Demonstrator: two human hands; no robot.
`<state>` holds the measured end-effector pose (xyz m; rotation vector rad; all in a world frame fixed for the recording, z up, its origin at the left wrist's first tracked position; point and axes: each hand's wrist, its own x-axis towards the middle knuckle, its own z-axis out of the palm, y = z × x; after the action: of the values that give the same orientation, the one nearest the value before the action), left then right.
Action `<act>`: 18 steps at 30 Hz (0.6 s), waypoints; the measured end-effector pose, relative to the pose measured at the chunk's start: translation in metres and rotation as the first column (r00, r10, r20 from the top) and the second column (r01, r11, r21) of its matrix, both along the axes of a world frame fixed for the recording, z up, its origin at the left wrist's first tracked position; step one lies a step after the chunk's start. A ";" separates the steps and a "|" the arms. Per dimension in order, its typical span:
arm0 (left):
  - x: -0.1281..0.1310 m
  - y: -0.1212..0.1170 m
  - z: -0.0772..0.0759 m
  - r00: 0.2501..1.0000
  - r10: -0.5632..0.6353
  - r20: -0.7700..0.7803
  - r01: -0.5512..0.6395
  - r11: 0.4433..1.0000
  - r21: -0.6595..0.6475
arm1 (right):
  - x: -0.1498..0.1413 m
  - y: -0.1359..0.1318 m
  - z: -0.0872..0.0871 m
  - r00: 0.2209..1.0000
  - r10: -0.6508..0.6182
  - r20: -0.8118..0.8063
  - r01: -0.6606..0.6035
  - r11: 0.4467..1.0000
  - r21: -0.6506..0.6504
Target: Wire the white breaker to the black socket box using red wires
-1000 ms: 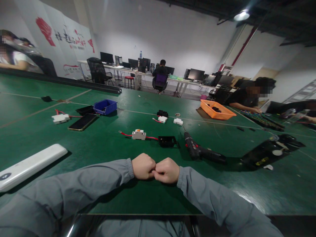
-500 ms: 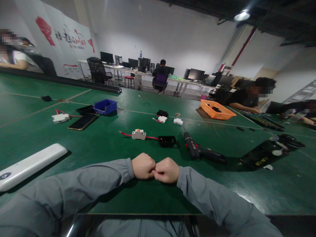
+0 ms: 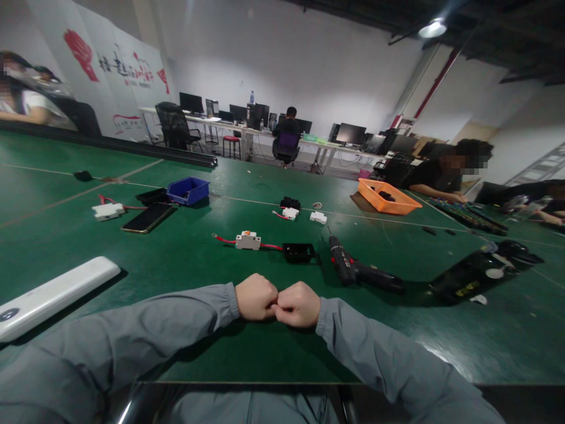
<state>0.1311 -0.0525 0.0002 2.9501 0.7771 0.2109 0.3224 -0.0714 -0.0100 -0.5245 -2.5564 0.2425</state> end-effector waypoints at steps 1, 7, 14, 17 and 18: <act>0.000 0.000 0.000 1.000 0.001 -0.003 -0.001 1.000 -0.001 | 0.000 0.000 0.000 1.000 -0.001 0.001 0.001 1.000 0.000; 0.000 0.000 0.000 1.000 -0.007 0.001 0.007 1.000 0.015 | -0.001 0.000 0.002 1.000 0.001 -0.019 -0.002 1.000 -0.019; 0.001 0.001 -0.001 1.000 -0.008 0.007 0.008 1.000 0.017 | -0.001 0.000 0.002 1.000 0.012 -0.021 -0.012 0.999 -0.029; 0.001 0.000 -0.001 1.000 -0.012 0.005 0.012 1.000 0.012 | -0.001 0.000 0.003 1.000 0.014 -0.015 -0.014 0.999 -0.034; 0.000 0.000 -0.001 1.000 -0.012 0.003 0.012 1.000 0.009 | -0.001 0.000 0.003 1.000 0.011 -0.017 -0.012 0.999 -0.035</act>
<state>0.1316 -0.0522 -0.0008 2.9618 0.7598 0.2187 0.3214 -0.0713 -0.0072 -0.5188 -2.5435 0.2949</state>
